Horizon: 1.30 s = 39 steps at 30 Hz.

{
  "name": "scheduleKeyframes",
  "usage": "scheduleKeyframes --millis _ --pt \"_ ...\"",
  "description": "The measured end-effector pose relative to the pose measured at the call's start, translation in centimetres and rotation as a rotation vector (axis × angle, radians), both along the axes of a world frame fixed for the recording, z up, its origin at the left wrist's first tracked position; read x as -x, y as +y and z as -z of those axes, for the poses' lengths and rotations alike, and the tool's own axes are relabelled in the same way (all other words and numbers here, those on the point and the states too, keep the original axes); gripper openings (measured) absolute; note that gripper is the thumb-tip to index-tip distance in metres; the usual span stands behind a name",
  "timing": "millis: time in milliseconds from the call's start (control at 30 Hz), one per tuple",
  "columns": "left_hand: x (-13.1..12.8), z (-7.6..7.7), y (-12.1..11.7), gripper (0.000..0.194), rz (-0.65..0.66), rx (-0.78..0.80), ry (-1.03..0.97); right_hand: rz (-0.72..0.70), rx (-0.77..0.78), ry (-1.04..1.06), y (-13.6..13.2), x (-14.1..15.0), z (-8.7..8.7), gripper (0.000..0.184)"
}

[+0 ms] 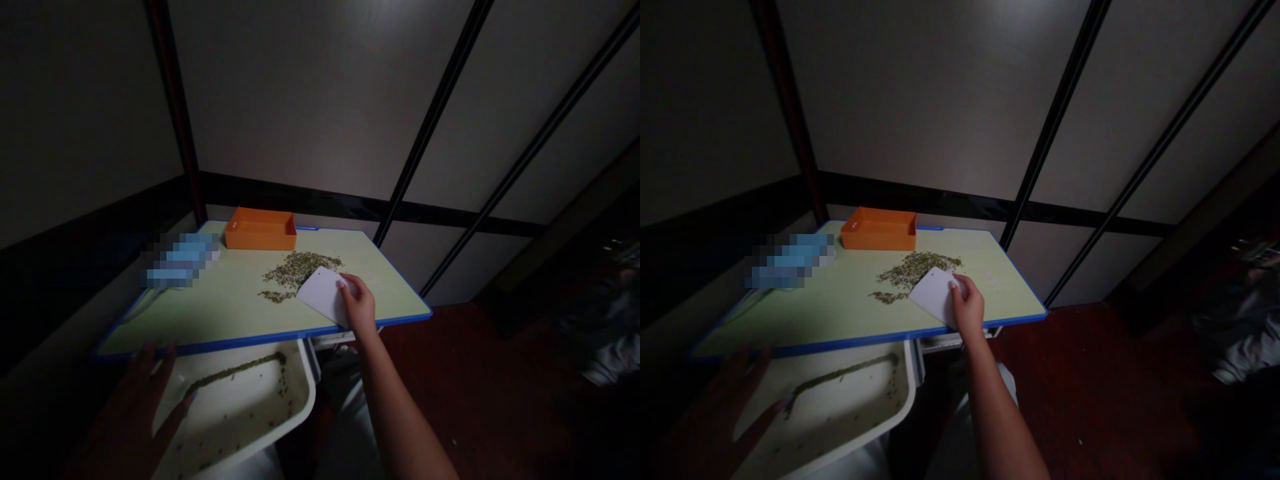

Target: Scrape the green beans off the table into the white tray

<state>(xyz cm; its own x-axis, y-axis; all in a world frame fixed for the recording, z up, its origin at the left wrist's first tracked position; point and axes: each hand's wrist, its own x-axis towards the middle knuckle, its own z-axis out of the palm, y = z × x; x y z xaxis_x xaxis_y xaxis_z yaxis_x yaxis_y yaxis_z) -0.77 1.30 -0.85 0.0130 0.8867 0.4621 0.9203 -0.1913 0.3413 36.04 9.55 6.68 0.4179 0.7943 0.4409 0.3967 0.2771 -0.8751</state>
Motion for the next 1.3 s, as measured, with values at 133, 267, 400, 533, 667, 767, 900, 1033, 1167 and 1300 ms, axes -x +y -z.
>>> scheduleKeyframes --millis 133,267,400,533,667,767,900,1033,1167,1300 --pt "0.1 -0.1 0.0 0.069 0.02 -0.01 0.033 0.002 -0.008 0.017 0.0 -0.2 -0.3 0.033" --pt "0.3 0.3 0.1 0.068 0.025 -0.024 0.036 0.036 -0.025 0.027 0.3 -0.2 -0.8 0.034" --pt "0.3 0.3 -0.1 0.069 0.012 0.013 0.017 0.041 -0.019 -0.003 0.7 -0.1 -0.9 0.034" --pt "0.0 -0.3 -0.5 0.072 -0.014 0.053 -0.012 0.024 -0.015 0.0 0.6 -0.2 -0.6 0.032" --pt "-0.2 -0.5 -0.5 0.072 -0.012 0.036 -0.017 0.03 -0.015 -0.018 0.5 -0.4 -0.4 0.03" --pt "-0.2 -0.3 -0.3 0.071 0.002 0.003 0.006 0.043 -0.012 -0.023 0.6 -0.4 -0.4 0.031" --pt "0.1 0.1 -0.1 0.07 0.005 -0.006 0.029 0.058 0.004 -0.037 1.1 -0.4 -0.3 0.032" --pt "0.2 0.3 0.0 0.069 0.008 -0.008 0.039 0.028 0.028 -0.099 1.9 -0.5 -0.5 0.028" --pt "0.1 0.3 -0.1 0.069 0.01 -0.029 0.033 -0.06 0.041 -0.171 2.9 -1.2 -1.0 0.028" --pt "0.0 0.1 -0.4 0.07 0.005 -0.002 0.042 -0.12 0.045 -0.22 3.9 -1.6 -1.3 0.029"
